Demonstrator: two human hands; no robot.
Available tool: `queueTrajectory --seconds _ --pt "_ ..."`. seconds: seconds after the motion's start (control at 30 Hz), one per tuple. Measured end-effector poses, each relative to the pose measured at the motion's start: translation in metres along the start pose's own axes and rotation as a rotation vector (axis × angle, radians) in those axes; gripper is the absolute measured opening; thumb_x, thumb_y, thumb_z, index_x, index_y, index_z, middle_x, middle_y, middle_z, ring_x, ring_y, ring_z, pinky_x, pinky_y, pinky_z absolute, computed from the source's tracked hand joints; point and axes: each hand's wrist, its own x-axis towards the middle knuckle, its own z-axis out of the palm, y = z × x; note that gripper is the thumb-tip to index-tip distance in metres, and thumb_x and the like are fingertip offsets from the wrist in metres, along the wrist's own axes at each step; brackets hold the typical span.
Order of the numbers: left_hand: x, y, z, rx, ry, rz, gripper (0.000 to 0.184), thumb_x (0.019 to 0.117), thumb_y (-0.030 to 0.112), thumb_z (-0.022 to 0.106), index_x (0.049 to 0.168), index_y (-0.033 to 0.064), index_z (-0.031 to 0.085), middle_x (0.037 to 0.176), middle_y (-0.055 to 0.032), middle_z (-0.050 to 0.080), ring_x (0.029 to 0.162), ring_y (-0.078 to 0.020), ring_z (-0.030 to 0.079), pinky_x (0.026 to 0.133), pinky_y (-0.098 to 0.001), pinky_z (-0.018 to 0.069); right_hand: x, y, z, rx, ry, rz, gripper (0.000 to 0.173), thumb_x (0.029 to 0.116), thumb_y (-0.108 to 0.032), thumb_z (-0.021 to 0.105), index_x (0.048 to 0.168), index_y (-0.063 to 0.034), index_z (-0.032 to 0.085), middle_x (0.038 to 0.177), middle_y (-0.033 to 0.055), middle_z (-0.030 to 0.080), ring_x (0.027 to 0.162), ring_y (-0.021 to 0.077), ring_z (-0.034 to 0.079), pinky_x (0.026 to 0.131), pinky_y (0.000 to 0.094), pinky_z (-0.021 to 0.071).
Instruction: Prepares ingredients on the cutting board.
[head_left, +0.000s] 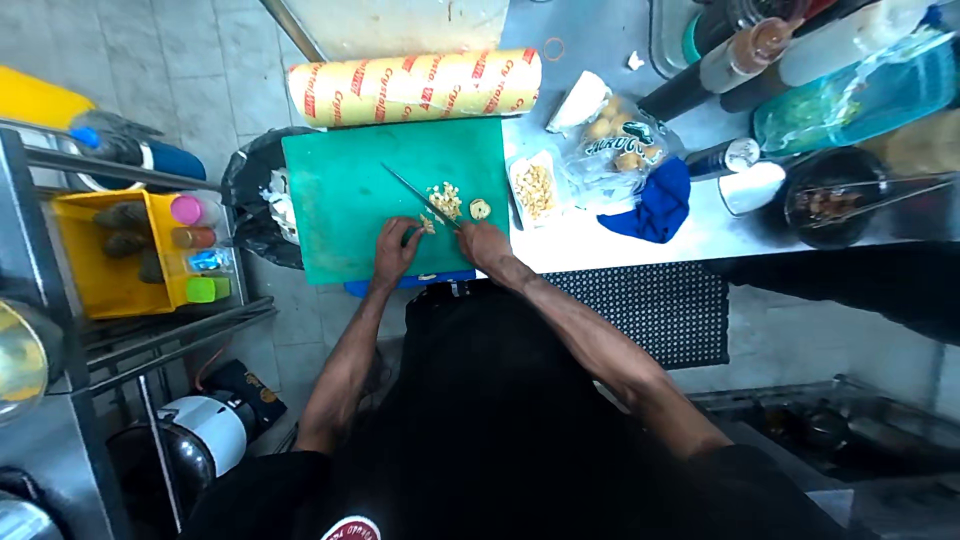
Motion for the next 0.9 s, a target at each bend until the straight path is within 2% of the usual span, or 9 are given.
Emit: queueTrajectory --seconds 0.13,0.27,0.4,0.5,0.67,0.77,0.83,0.9 --pt "-0.006 0.001 0.003 0.052 -0.025 -0.008 0.022 0.1028 0.024 0.063 0.111 0.0060 0.072 0.119 -0.0125 0.069 0.118 -0.0249 0.064 0.104 -0.0383 0.0520 -0.031 0.004 -0.004 -0.053 -0.069 0.029 0.037 0.1093 -0.037 0.042 0.114 -0.0086 0.065 0.099 0.0207 0.070 0.094 0.0412 0.071 0.072 0.0585 0.0576" --pt "0.001 0.002 0.014 0.116 -0.036 0.031 0.019 0.1027 0.019 0.061 0.109 0.0067 0.074 0.117 -0.0133 0.069 0.118 -0.0281 0.063 0.105 -0.0395 0.0509 -0.043 0.005 0.011 -0.082 -0.109 0.066 0.039 0.1104 -0.037 0.039 0.116 -0.0070 0.063 0.100 0.0220 0.069 0.094 0.0428 0.071 0.072 0.0579 0.0580" --pt "0.002 -0.001 0.020 0.125 -0.017 0.044 0.017 0.1027 0.016 0.060 0.106 0.0062 0.074 0.115 -0.0138 0.070 0.117 -0.0281 0.064 0.105 -0.0389 0.0505 -0.024 0.006 0.037 -0.081 -0.072 0.082 0.038 0.1108 -0.036 0.039 0.118 -0.0054 0.061 0.099 0.0226 0.069 0.093 0.0431 0.071 0.072 0.0576 0.0581" --pt "0.002 0.001 0.020 0.125 -0.012 0.045 0.017 0.1026 0.016 0.060 0.104 0.0060 0.074 0.113 -0.0134 0.070 0.115 -0.0281 0.064 0.104 -0.0388 0.0508 -0.003 -0.007 0.041 -0.039 -0.039 0.060 0.038 0.1104 -0.037 0.040 0.119 -0.0066 0.062 0.102 0.0220 0.070 0.095 0.0422 0.071 0.072 0.0573 0.0585" --pt "0.012 0.009 0.021 0.164 -0.040 -0.007 0.019 0.1039 0.017 0.058 0.110 0.0058 0.072 0.114 -0.0135 0.070 0.113 -0.0290 0.065 0.102 -0.0410 0.0521 0.014 0.006 0.017 0.047 -0.019 -0.041 0.041 0.1096 -0.042 0.040 0.120 -0.0119 0.066 0.106 0.0192 0.071 0.100 0.0402 0.070 0.077 0.0594 0.0573" --pt "0.024 0.020 0.028 0.191 -0.001 -0.053 0.020 0.1036 0.020 0.059 0.111 0.0050 0.070 0.109 -0.0138 0.070 0.107 -0.0294 0.067 0.097 -0.0421 0.0548 -0.001 0.028 -0.007 0.171 0.099 -0.030 0.044 0.1086 -0.044 0.042 0.114 -0.0093 0.069 0.098 0.0182 0.071 0.094 0.0389 0.071 0.077 0.0594 0.0572" --pt "0.036 0.034 0.036 0.204 0.052 -0.028 0.023 0.1039 0.021 0.057 0.114 0.0053 0.070 0.111 -0.0146 0.070 0.110 -0.0313 0.065 0.098 -0.0435 0.0538 -0.017 0.043 -0.028 0.215 0.151 -0.001 0.046 0.1080 -0.048 0.042 0.107 -0.0082 0.066 0.090 0.0168 0.069 0.087 0.0370 0.071 0.073 0.0585 0.0563" --pt "0.048 0.050 0.043 0.218 0.045 0.023 0.028 0.1042 0.022 0.054 0.120 0.0057 0.071 0.116 -0.0166 0.069 0.114 -0.0345 0.063 0.101 -0.0464 0.0519 -0.031 0.056 -0.044 0.250 0.194 0.017 0.047 0.1076 -0.049 0.043 0.106 -0.0078 0.066 0.086 0.0154 0.069 0.083 0.0351 0.070 0.071 0.0572 0.0557"
